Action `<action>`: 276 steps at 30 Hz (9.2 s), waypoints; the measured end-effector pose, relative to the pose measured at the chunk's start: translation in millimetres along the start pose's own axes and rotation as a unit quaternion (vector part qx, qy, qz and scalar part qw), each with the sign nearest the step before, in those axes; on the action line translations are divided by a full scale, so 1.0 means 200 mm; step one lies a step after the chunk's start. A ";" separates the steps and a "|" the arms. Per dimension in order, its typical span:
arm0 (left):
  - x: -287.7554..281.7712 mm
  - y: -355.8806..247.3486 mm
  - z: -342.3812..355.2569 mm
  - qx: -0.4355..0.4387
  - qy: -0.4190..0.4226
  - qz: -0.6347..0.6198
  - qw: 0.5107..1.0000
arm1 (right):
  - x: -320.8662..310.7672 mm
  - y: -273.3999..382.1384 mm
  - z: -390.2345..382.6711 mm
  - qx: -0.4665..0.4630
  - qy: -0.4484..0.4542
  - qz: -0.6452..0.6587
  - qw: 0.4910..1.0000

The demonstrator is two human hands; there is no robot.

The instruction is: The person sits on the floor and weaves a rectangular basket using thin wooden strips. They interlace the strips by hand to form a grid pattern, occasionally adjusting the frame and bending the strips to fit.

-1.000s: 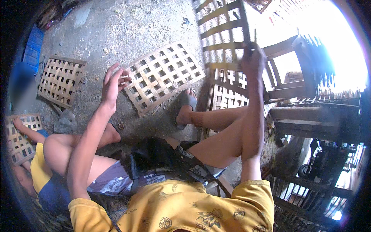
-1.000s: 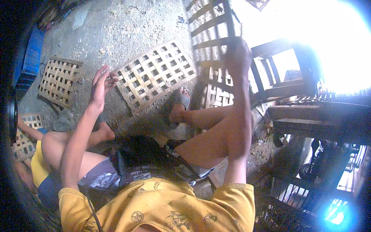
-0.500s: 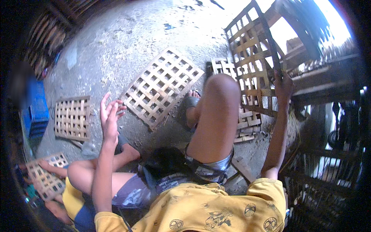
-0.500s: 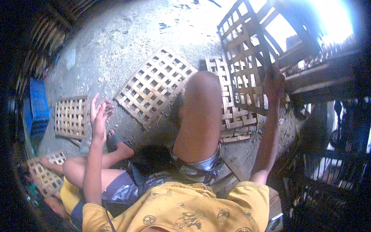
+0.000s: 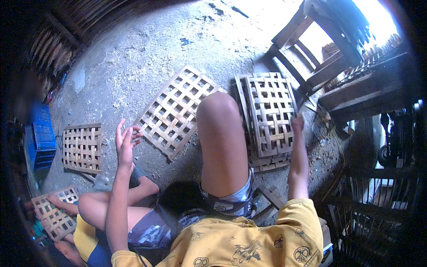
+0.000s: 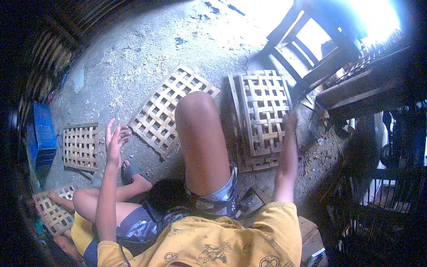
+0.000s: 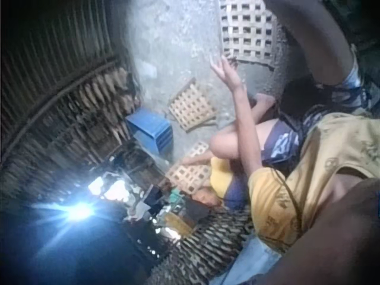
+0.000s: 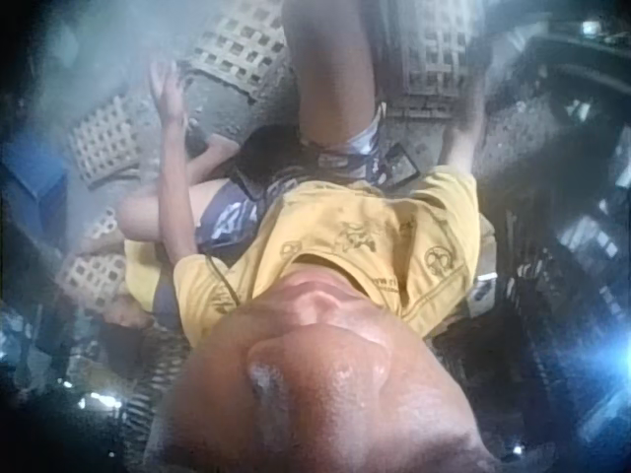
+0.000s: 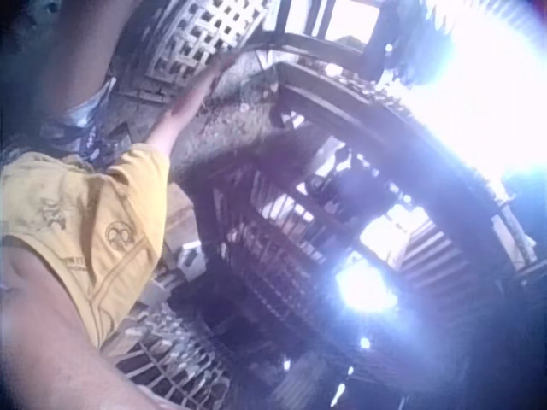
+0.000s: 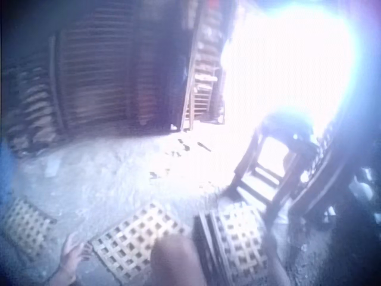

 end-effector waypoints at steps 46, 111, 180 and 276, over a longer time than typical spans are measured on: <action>-0.18 -0.14 0.09 0.146 -0.075 0.053 0.985 | -0.60 2.65 -0.98 -0.747 -0.055 0.110 0.653; -0.11 0.05 0.08 0.062 0.098 0.340 0.933 | -0.92 2.74 -0.99 -0.569 -0.142 -0.371 0.720; -0.26 0.37 0.01 0.035 0.078 0.438 0.895 | -1.12 2.79 -1.52 -0.700 0.126 -0.094 0.696; -0.19 0.33 -0.01 0.129 0.026 0.445 0.886 | -1.16 2.28 -0.43 -0.397 0.031 -0.196 0.896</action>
Point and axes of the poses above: each hand's wrist, its own z-axis towards the middle knuckle, its own x-axis out of the palm, y = z × x, the point moved 3 cm from there along z, towards the middle knuckle, and after that the axes turned 13 degrees about -z, right-handed, at the moved point
